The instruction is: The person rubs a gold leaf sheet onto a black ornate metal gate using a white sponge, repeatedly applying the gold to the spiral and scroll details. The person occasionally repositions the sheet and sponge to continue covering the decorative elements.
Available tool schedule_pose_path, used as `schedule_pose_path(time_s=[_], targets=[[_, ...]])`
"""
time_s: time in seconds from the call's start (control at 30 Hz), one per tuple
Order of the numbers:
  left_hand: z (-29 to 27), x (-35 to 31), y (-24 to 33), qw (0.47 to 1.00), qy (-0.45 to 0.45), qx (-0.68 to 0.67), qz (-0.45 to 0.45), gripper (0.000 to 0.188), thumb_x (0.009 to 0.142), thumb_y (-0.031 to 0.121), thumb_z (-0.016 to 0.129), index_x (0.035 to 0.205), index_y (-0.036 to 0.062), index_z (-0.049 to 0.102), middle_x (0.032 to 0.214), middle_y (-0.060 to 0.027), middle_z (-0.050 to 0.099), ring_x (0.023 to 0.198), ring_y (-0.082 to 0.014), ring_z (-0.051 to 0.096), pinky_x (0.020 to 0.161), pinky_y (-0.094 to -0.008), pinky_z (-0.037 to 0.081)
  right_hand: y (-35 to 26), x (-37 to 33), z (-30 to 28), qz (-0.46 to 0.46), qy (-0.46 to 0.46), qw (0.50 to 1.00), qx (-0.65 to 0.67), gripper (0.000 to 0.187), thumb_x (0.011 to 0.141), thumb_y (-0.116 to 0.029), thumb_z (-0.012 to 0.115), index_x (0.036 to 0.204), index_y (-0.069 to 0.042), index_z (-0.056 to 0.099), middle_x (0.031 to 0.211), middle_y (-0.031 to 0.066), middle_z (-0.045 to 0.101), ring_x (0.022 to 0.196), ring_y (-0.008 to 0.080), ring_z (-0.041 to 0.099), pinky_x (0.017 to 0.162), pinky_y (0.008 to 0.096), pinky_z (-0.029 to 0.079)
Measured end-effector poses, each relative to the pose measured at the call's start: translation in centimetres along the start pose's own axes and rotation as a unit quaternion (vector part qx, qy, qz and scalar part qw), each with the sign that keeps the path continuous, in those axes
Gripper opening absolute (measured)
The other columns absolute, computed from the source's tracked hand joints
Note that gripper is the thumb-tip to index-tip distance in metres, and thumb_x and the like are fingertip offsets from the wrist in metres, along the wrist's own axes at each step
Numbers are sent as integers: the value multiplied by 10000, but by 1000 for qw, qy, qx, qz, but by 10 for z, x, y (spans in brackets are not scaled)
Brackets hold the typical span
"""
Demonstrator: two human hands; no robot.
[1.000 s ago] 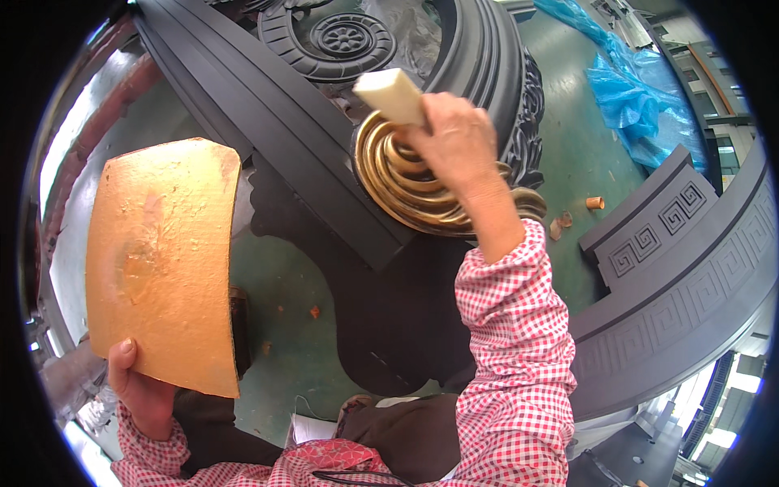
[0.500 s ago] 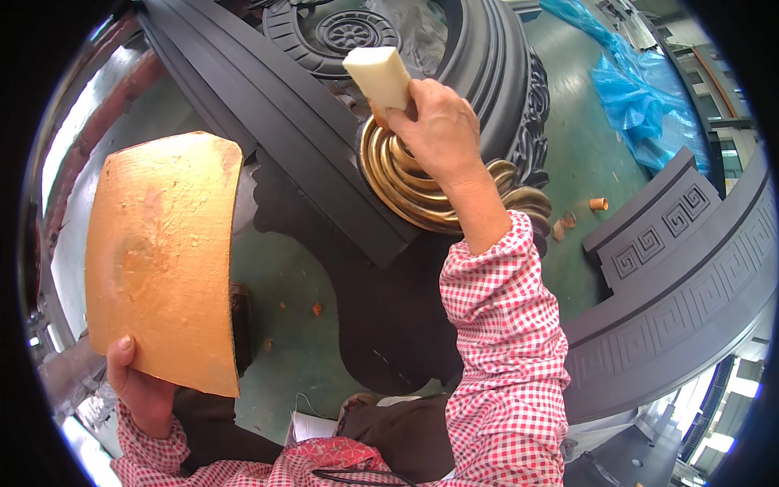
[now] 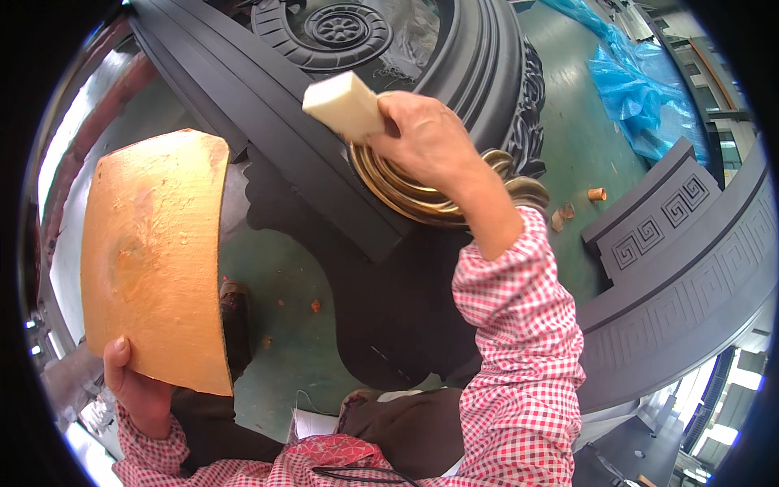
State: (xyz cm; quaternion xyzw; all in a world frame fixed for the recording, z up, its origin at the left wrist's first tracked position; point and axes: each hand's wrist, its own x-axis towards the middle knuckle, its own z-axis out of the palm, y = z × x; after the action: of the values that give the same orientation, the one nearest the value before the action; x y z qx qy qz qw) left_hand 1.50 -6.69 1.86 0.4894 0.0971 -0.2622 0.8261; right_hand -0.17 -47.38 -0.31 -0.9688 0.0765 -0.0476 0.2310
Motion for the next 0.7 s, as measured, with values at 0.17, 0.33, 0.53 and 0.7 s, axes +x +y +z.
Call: schedule_pose_path(time_s=[0.17, 0.33, 0.53, 0.7], targets=[[-5, -4, 1, 1000, 21, 2, -6, 597, 791, 218, 500, 1311, -27, 338, 1262, -168, 481, 1121, -270, 510, 929, -375, 429, 30, -28, -47, 98, 83, 987, 98, 319, 785, -218, 648, 1001, 16, 628, 884, 111, 675, 746, 148, 632, 704, 279, 486], [-3, -1, 1, 1000, 16, 9, -5, 605, 791, 222, 498, 1315, -31, 331, 1268, -172, 478, 1123, -273, 511, 925, -381, 433, 19, -42, -42, 92, 79, 992, -32, 268, 810, -155, 629, 1005, 28, 617, 808, 38, 627, 705, 86, 521, 655, 238, 439], [-3, -2, 2, 1000, 13, 7, -9, 613, 791, 218, 501, 1321, -34, 322, 1277, -177, 473, 1126, -277, 514, 931, -382, 434, 6, -54, -35, 96, 119, 984, 88, 348, 749, -266, 696, 929, 25, 630, 793, 117, 645, 681, 175, 603, 654, 280, 467], [-3, -2, 1, 1000, 23, 18, -2, 617, 792, 222, 499, 1323, -36, 320, 1282, -179, 471, 1136, -274, 508, 939, -382, 428, 5, -54, -11, 64, 117, 986, 96, 287, 760, -219, 687, 936, 0, 628, 751, 110, 601, 654, 201, 579, 623, 301, 456]])
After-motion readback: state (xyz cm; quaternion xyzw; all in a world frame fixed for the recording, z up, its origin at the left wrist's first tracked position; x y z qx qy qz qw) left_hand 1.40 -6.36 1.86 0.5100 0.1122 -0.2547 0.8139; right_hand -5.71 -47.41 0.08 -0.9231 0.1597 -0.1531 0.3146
